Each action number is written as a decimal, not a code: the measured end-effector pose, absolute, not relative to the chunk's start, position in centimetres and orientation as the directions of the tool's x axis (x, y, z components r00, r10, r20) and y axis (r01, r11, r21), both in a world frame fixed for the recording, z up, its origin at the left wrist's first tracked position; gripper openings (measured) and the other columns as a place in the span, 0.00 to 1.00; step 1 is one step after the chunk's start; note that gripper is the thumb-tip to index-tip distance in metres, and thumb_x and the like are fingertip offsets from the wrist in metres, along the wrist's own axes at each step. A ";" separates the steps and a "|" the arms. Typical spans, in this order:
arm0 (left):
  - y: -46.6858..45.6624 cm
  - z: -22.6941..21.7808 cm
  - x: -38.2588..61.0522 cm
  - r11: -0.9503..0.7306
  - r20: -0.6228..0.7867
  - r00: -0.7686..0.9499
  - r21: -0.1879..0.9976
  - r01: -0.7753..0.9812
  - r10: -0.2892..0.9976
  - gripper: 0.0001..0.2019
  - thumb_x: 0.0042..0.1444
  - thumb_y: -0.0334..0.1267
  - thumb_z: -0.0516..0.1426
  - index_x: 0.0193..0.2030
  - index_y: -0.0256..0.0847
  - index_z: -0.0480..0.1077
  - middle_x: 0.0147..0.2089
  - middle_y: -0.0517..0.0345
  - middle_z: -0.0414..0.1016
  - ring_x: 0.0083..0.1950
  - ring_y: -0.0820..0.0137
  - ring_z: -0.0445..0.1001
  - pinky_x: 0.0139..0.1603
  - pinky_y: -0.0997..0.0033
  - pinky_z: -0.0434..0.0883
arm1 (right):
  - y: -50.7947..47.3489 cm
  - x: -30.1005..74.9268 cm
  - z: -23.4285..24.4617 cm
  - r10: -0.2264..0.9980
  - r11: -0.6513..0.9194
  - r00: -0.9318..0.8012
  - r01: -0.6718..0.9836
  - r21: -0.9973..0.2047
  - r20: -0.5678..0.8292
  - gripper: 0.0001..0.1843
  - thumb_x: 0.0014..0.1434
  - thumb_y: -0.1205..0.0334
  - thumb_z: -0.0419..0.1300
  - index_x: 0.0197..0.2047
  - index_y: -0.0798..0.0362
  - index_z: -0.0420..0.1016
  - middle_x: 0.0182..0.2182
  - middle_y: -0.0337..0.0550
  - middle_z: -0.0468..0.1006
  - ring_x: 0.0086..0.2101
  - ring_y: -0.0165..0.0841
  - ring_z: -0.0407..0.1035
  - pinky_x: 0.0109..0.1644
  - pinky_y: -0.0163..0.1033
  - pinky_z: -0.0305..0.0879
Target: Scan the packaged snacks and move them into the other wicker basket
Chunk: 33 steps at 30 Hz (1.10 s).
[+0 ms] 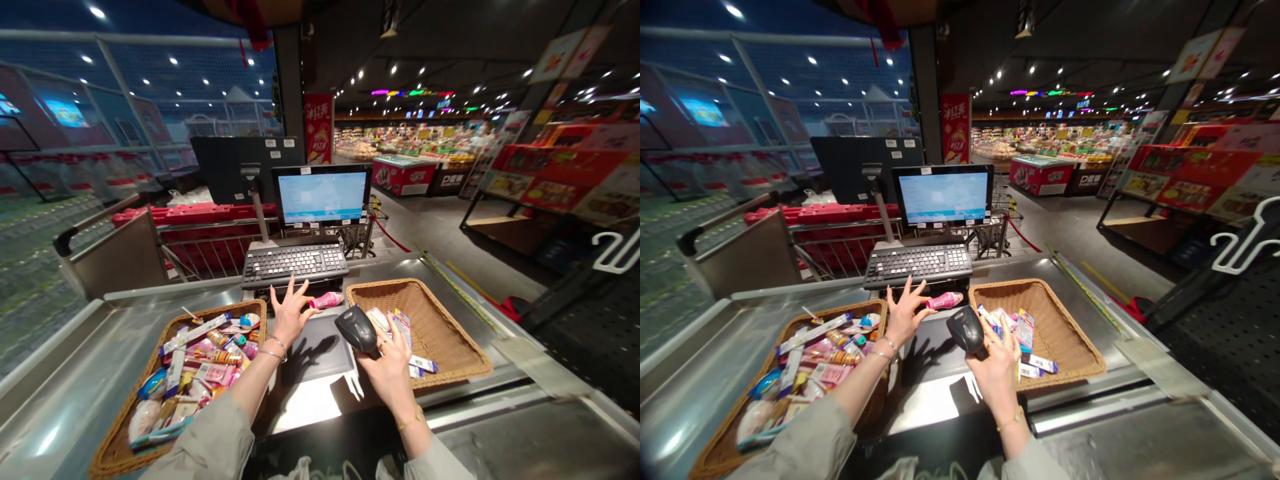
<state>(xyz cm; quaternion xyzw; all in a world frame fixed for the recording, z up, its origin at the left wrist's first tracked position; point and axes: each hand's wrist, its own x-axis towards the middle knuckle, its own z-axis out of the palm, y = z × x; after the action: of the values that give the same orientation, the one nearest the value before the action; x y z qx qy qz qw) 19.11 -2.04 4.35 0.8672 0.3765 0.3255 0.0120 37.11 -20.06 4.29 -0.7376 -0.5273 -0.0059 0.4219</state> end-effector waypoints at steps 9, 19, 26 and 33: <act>-2.4 4.3 21.9 -0.770 0.579 0.553 0.225 0.597 0.599 0.08 0.58 0.44 0.59 0.43 0.50 0.74 0.64 0.53 0.68 0.72 0.52 0.52 0.67 0.27 0.32 | -21.3 38.7 4.3 0.730 -0.131 0.504 0.766 -0.629 0.462 0.19 0.53 0.55 0.62 0.49 0.45 0.78 0.56 0.42 0.74 0.66 0.46 0.50 0.66 0.59 0.48; -3.4 4.1 25.3 -0.824 0.569 0.613 0.238 0.515 0.548 0.11 0.58 0.47 0.59 0.45 0.49 0.74 0.64 0.52 0.68 0.72 0.52 0.51 0.67 0.27 0.31 | -22.7 40.7 3.8 0.633 -0.216 0.620 0.716 -0.664 0.463 0.17 0.52 0.54 0.62 0.46 0.47 0.79 0.53 0.46 0.76 0.65 0.47 0.51 0.65 0.58 0.49; -3.9 3.6 27.3 -0.854 0.553 0.660 0.229 0.466 0.508 0.10 0.60 0.44 0.58 0.47 0.50 0.73 0.65 0.54 0.67 0.73 0.53 0.48 0.67 0.27 0.31 | -23.6 42.0 3.8 0.576 -0.243 0.666 0.693 -0.679 0.474 0.16 0.50 0.55 0.63 0.43 0.49 0.80 0.49 0.46 0.79 0.64 0.48 0.53 0.64 0.60 0.49; -4.7 3.5 29.4 -0.885 0.536 0.708 0.212 0.414 0.460 0.11 0.60 0.43 0.57 0.49 0.50 0.73 0.65 0.52 0.68 0.73 0.53 0.49 0.67 0.27 0.31 | -24.8 42.9 3.9 0.533 -0.278 0.688 0.693 -0.666 0.493 0.14 0.52 0.58 0.62 0.42 0.48 0.80 0.50 0.47 0.78 0.64 0.47 0.53 0.63 0.59 0.51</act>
<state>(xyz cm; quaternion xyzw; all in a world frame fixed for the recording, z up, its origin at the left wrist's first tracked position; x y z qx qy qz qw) 29.39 -4.71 3.54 0.9234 0.2367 0.2997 0.0380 42.93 -24.85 3.91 -0.7946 -0.3855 -0.0867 0.4610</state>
